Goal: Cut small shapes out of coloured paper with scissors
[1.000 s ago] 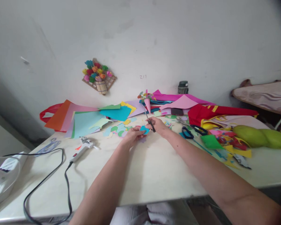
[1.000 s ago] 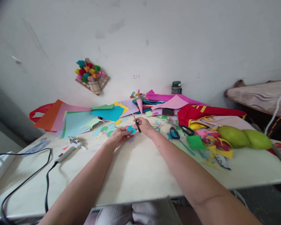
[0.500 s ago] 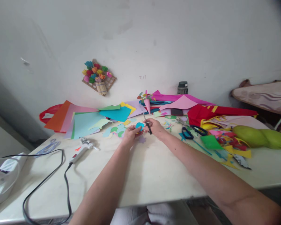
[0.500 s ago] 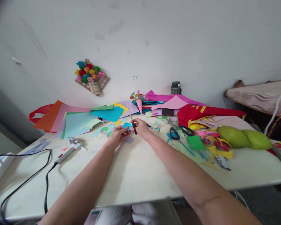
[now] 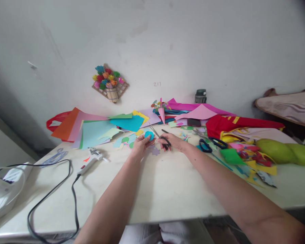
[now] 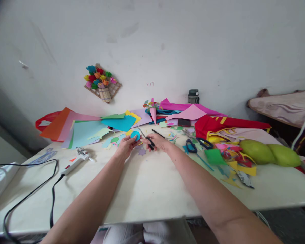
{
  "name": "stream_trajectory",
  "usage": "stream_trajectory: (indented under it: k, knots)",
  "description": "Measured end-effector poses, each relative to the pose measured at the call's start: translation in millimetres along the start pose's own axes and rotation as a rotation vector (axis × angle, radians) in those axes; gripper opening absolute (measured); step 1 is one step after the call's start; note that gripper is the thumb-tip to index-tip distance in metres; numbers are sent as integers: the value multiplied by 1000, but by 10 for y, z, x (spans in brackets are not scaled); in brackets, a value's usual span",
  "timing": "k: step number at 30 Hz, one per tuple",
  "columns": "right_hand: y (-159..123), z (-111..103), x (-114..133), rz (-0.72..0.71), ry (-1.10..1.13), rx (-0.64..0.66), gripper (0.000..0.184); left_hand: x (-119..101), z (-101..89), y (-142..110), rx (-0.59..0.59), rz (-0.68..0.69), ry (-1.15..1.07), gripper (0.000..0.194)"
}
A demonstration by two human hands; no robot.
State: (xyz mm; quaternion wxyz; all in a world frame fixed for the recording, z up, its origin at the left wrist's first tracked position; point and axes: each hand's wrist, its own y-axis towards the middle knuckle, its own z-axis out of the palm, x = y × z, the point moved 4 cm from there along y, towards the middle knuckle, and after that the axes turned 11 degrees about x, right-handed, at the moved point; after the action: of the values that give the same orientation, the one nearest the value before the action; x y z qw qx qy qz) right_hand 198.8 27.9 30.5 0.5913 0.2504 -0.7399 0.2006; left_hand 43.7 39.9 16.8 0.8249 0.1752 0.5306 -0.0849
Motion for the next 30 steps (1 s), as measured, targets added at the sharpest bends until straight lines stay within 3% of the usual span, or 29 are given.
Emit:
stream_trajectory:
  k: [16,30]
  knots:
    - [-31,23,28,22,-55,60,32,11,-21,2,1,-33,-55,19]
    - [14,39,-31,12,-70,27,33,28,-11,4,-25,-42,-76,16]
